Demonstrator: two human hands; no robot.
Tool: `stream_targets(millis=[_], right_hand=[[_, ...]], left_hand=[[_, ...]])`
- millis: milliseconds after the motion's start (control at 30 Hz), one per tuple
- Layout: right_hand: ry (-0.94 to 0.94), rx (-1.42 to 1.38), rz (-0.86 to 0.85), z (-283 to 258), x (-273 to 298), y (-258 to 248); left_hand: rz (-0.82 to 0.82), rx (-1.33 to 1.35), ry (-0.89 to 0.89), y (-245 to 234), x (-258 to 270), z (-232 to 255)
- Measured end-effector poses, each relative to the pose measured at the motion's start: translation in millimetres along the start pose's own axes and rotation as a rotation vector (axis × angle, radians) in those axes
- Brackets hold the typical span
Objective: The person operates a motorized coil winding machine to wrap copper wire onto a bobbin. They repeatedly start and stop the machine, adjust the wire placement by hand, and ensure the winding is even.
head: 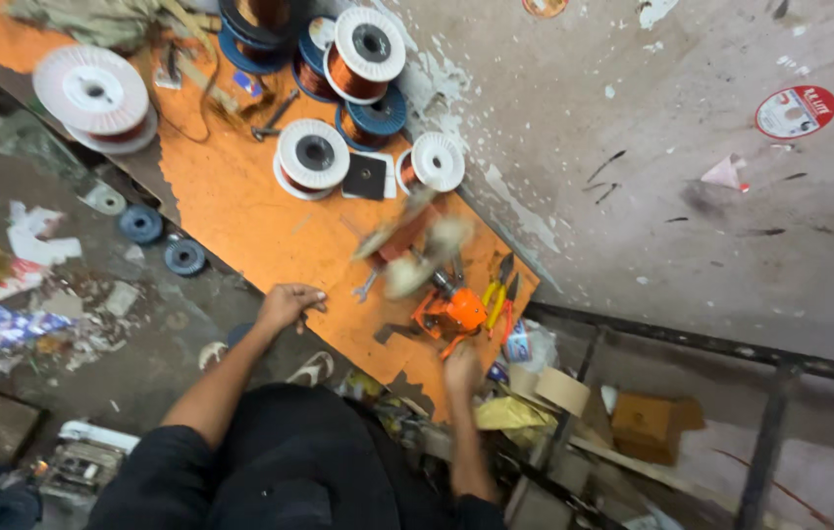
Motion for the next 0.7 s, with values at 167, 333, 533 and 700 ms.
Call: stream_targets(millis=[167, 333, 533, 700], right_hand=[[-0.071, 0.031, 0.198, 28, 25, -91], [-0.081, -0.222, 0.443, -17, -92, -155], [-0.182, -0.022, 0.147, -57, -83, -41], [0.050, -0.024, -0.104, 14, 31, -16]], left_hand=[[0.006, 0.008, -0.013, 6, 9, -4], [0.040, -0.067, -0.019, 3, 8, 2], [0.020, 0.025, 0.000, 4, 9, -1], [-0.001, 0.016, -0.017, 7, 10, -4]])
Point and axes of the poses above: each hand's wrist, its own x-axis away from the middle knuckle, its own y-axis out of the palm, z = x × y, the point moved 7 cm from there along -x, towards the middle knuckle, and after that the axes turned 10 degrees about -z, right-handed, at the moved point
